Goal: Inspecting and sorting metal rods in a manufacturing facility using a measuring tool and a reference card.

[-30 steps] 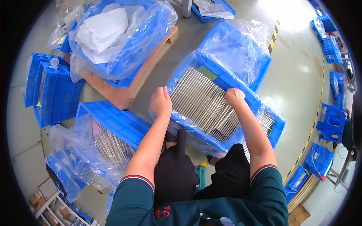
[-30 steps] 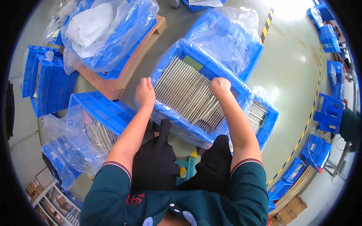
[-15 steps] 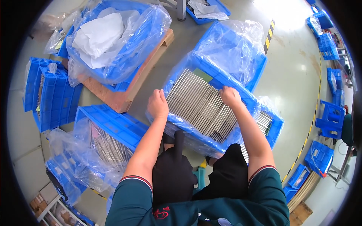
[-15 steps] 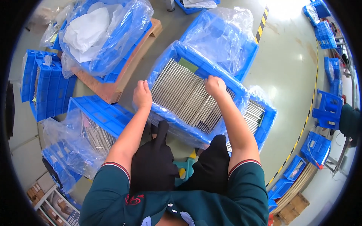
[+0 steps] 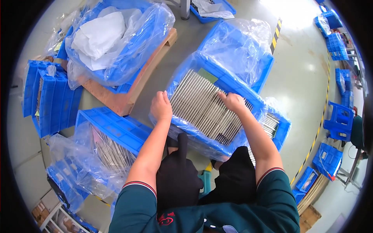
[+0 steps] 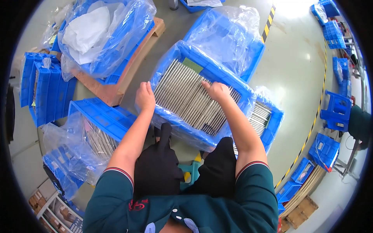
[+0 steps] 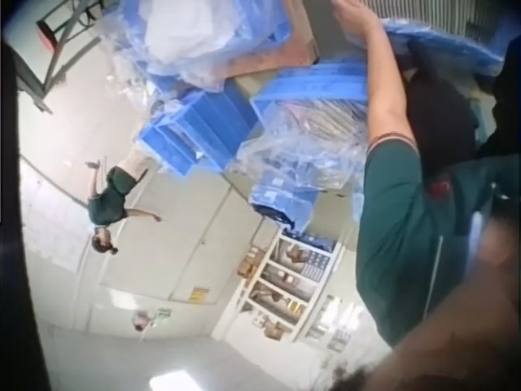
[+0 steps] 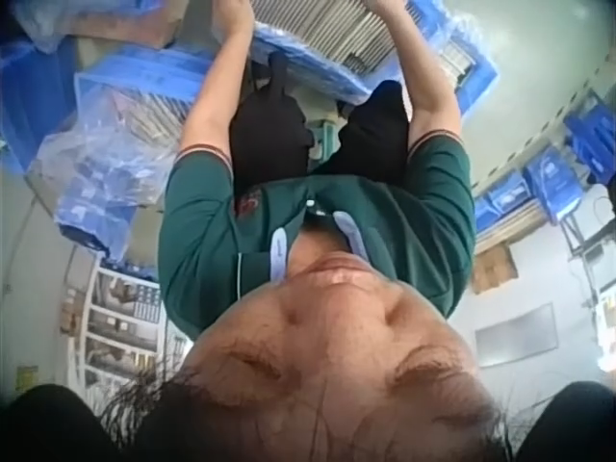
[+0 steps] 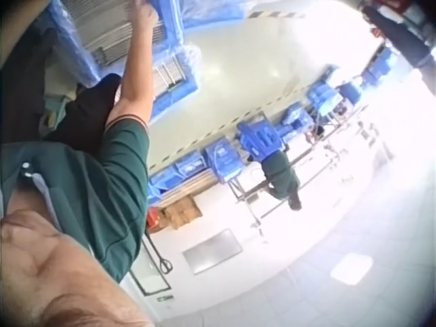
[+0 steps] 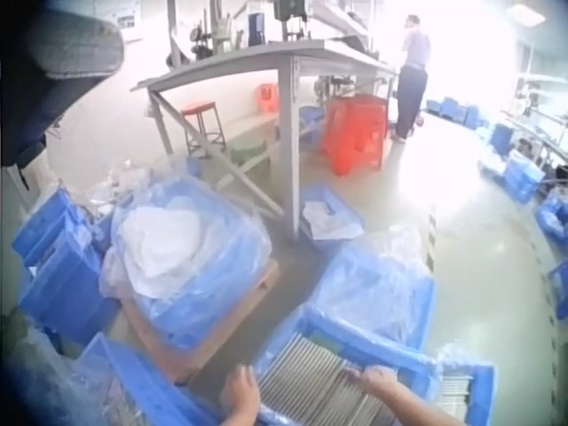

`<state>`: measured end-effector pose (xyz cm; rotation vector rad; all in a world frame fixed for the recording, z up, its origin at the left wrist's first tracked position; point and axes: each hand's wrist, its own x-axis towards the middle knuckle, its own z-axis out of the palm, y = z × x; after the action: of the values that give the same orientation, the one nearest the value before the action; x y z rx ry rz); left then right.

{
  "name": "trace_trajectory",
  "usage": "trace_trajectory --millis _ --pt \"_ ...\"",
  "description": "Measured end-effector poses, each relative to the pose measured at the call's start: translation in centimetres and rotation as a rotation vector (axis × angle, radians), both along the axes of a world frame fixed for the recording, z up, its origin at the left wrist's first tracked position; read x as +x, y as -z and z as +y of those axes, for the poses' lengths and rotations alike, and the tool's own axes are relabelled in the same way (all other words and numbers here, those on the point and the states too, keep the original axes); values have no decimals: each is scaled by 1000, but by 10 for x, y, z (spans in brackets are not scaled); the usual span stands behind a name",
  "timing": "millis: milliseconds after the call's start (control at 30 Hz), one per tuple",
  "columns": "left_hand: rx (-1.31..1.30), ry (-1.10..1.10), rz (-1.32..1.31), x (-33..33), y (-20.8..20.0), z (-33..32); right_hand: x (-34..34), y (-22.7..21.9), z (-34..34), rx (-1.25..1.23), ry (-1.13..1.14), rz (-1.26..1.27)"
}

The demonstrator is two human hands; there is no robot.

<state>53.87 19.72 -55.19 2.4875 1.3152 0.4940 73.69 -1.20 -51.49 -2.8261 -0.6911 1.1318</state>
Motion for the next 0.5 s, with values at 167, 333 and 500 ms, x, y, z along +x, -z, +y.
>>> trace_trajectory --millis 167,333,500 --pt "-7 11 11 0 -5 -4 12 -4 -12 69 43 -172" --pt "-15 8 18 2 -7 -3 12 -4 -19 -38 -46 -204" --pt "-13 -1 52 3 -5 -2 12 -4 -22 16 105 -79"
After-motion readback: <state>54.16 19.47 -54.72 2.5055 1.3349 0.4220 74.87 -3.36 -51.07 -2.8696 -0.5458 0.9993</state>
